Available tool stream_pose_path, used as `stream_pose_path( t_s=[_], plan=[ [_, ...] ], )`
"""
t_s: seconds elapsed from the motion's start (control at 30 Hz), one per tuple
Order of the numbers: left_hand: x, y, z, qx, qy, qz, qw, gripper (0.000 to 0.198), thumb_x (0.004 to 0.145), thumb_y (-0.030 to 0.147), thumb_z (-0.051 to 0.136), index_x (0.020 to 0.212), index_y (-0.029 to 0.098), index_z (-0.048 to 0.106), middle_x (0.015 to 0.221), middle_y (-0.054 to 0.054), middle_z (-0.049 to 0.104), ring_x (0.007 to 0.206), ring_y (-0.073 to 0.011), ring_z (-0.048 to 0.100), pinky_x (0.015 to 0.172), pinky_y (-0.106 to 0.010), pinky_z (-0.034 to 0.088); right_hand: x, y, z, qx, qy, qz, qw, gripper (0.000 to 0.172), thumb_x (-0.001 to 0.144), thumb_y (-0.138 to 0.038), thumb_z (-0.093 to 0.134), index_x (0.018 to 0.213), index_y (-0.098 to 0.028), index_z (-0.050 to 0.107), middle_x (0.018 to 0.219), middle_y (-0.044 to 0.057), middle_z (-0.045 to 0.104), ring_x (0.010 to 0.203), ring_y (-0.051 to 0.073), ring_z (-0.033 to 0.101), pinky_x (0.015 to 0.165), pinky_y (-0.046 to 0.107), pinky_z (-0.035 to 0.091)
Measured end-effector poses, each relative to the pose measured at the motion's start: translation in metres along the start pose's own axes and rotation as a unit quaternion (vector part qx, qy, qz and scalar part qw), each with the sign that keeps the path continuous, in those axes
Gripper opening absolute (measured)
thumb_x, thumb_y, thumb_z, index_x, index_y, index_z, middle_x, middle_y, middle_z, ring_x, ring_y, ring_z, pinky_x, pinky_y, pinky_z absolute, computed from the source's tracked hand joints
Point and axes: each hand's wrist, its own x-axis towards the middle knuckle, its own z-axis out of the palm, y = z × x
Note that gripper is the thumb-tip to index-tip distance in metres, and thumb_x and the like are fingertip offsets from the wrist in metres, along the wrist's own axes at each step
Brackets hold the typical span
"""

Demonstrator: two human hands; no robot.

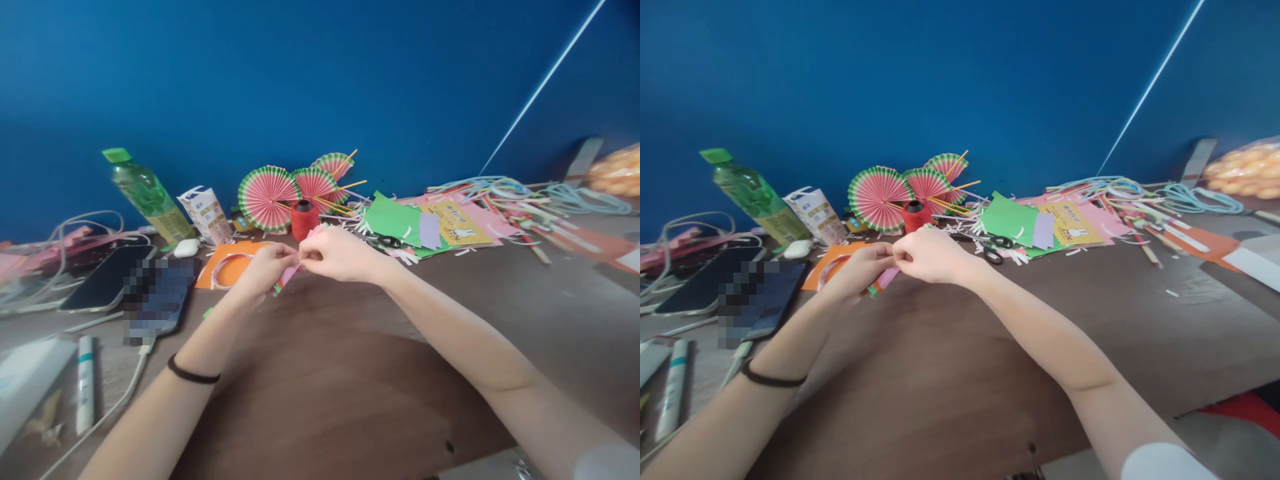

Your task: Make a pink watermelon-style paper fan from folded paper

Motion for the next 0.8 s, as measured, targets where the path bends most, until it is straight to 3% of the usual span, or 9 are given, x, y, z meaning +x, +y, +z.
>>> stream_pose_path(
  t_s=[0.07, 0.17, 0.3, 0.47, 0.63, 0.8],
  plan=[
    [0.001, 0.001, -0.001, -0.089, 0.0, -0.03, 0.996, 0.009, 0.064, 0.022, 0.06, 0.069, 0.014, 0.059, 0.051, 0.003, 0.055, 0.039, -0.0058, 0.043, 0.037, -0.016, 0.03, 0.0, 0.001, -0.001, 0.027, 0.004, 0.01, 1.0, 0.017, 0.076, -0.016, 0.049, 0.061, -0.013, 0.057, 0.052, -0.002, 0.051, 0.049, 0.006, 0.039, 0.053, 0.022, 0.027],
    [0.003, 0.002, -0.006, -0.208, -0.017, -0.056, 0.976, 0.007, 0.064, 0.017, 0.061, 0.067, 0.012, 0.058, 0.058, -0.001, 0.06, 0.048, -0.0076, 0.053, 0.043, -0.016, 0.039, 0.001, 0.008, -0.003, 0.115, -0.01, 0.032, 0.993, 0.019, 0.078, -0.019, 0.05, 0.061, -0.013, 0.056, 0.049, -0.003, 0.052, 0.045, 0.006, 0.043, 0.052, 0.021, 0.031],
    [0.006, 0.003, -0.013, -0.286, -0.035, -0.062, 0.956, 0.005, 0.067, 0.013, 0.058, 0.072, 0.011, 0.058, 0.064, -0.005, 0.064, 0.053, -0.0104, 0.058, 0.046, -0.018, 0.044, 0.004, 0.023, -0.001, 0.261, -0.023, 0.077, 0.962, 0.015, 0.077, -0.021, 0.052, 0.066, -0.013, 0.057, 0.049, -0.002, 0.056, 0.045, 0.008, 0.052, 0.051, 0.02, 0.039],
    [0.006, 0.0, -0.019, -0.316, -0.117, -0.042, 0.94, 0.006, 0.068, 0.015, 0.061, 0.072, 0.012, 0.058, 0.07, -0.005, 0.065, 0.056, -0.012, 0.059, 0.047, -0.021, 0.047, 0.007, 0.04, 0.002, 0.388, -0.032, 0.102, 0.916, 0.014, 0.075, -0.022, 0.056, 0.067, -0.011, 0.059, 0.052, 0.0, 0.06, 0.045, 0.008, 0.054, 0.047, 0.019, 0.036],
    [0.006, -0.007, -0.021, -0.307, -0.201, 0.004, 0.93, 0.01, 0.067, 0.018, 0.066, 0.073, 0.014, 0.058, 0.071, -0.004, 0.066, 0.065, -0.0126, 0.062, 0.056, -0.02, 0.048, 0.007, 0.051, 0.01, 0.483, -0.092, 0.109, 0.864, 0.016, 0.073, -0.026, 0.062, 0.072, -0.01, 0.062, 0.056, 0.0, 0.062, 0.048, 0.007, 0.055, 0.047, 0.018, 0.039],
    [0.003, -0.006, -0.021, -0.24, -0.24, 0.04, 0.94, 0.014, 0.066, 0.023, 0.068, 0.075, 0.016, 0.059, 0.073, -0.003, 0.067, 0.069, -0.013, 0.062, 0.061, -0.02, 0.046, 0.008, 0.058, 0.02, 0.552, -0.135, 0.125, 0.813, 0.015, 0.07, -0.025, 0.065, 0.072, -0.011, 0.062, 0.059, 0.0, 0.062, 0.051, 0.007, 0.057, 0.051, 0.019, 0.045]
  ],
)
